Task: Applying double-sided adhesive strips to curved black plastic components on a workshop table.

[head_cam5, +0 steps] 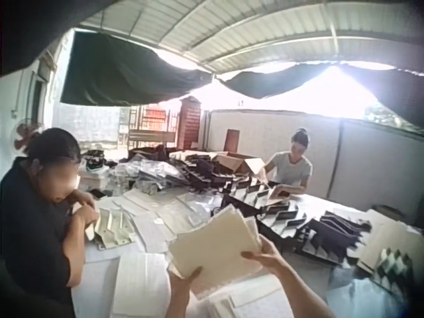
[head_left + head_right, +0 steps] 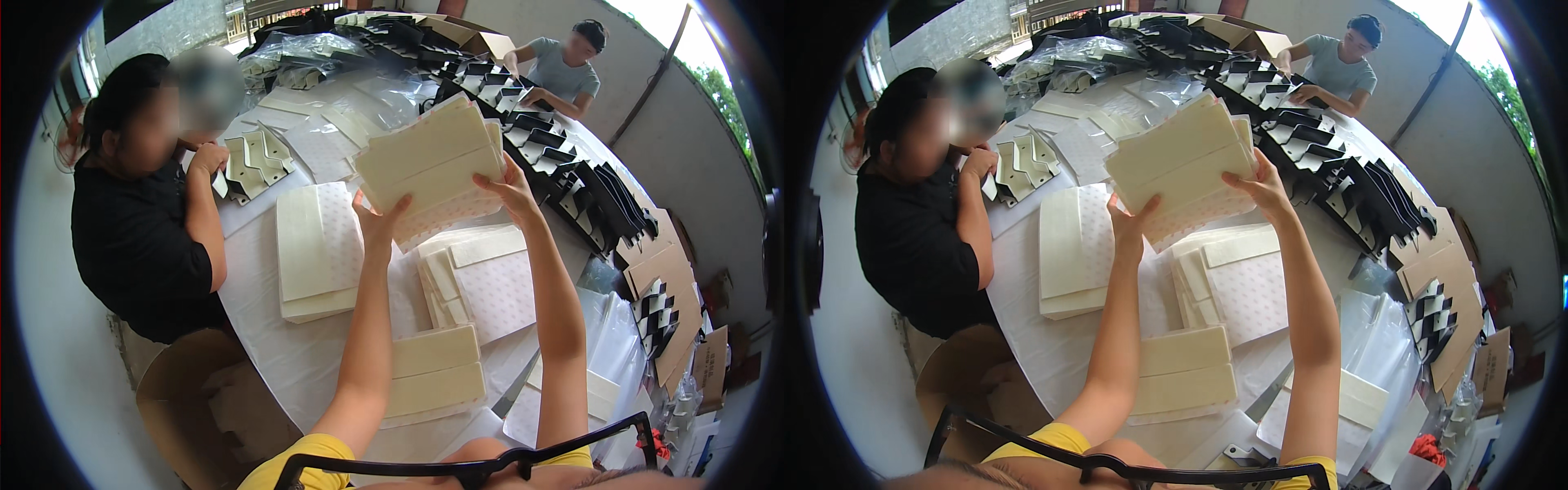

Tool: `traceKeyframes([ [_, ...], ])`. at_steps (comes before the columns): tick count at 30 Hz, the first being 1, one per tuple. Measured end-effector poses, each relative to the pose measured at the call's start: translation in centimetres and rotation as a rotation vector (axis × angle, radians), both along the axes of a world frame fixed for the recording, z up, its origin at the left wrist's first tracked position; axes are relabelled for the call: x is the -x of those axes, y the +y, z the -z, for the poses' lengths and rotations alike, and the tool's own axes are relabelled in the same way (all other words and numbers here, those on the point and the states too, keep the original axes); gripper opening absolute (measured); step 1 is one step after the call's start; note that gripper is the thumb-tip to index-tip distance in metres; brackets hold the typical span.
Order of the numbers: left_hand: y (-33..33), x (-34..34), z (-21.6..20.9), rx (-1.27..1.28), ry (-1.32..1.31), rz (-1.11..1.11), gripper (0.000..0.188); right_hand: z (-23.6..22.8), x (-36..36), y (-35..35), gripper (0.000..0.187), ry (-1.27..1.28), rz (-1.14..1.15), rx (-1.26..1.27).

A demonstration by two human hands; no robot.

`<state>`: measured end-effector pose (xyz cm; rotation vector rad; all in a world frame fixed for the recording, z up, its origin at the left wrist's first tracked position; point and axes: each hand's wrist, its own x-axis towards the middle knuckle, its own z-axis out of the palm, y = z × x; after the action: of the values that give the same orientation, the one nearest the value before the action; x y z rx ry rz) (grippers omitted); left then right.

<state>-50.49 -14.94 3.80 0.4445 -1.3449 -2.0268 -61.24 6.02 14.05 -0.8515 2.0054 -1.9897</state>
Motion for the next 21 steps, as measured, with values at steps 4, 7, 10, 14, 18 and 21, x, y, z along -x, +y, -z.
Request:
traceKeyframes([
  [4,0.0,-0.7,0.1,-0.238,0.214,0.399,0.042,-0.2,-2.1,0.8,0.066,0.238,0.173,0.05],
  [7,0.4,-0.3,0.7,-0.262,0.183,0.34,0.039,0.9,-4.1,0.6,0.065,0.602,0.445,-0.16],
  [10,0.7,0.0,1.2,-0.271,0.141,0.279,0.039,1.4,-9.7,-1.6,0.057,1.13,0.617,-0.344],
  [14,1.0,-0.4,1.6,-0.317,0.267,0.327,0.039,4.0,-13.5,-3.3,0.061,1.402,0.523,-0.521],
  [18,0.6,-0.6,1.3,-0.307,0.248,0.296,0.039,4.3,-13.3,-3.6,0.059,1.42,0.572,-0.528],
  [21,0.2,-0.3,1.5,-0.29,0.204,0.304,0.037,4.2,-13.1,-3.7,0.057,1.375,0.615,-0.543],
])
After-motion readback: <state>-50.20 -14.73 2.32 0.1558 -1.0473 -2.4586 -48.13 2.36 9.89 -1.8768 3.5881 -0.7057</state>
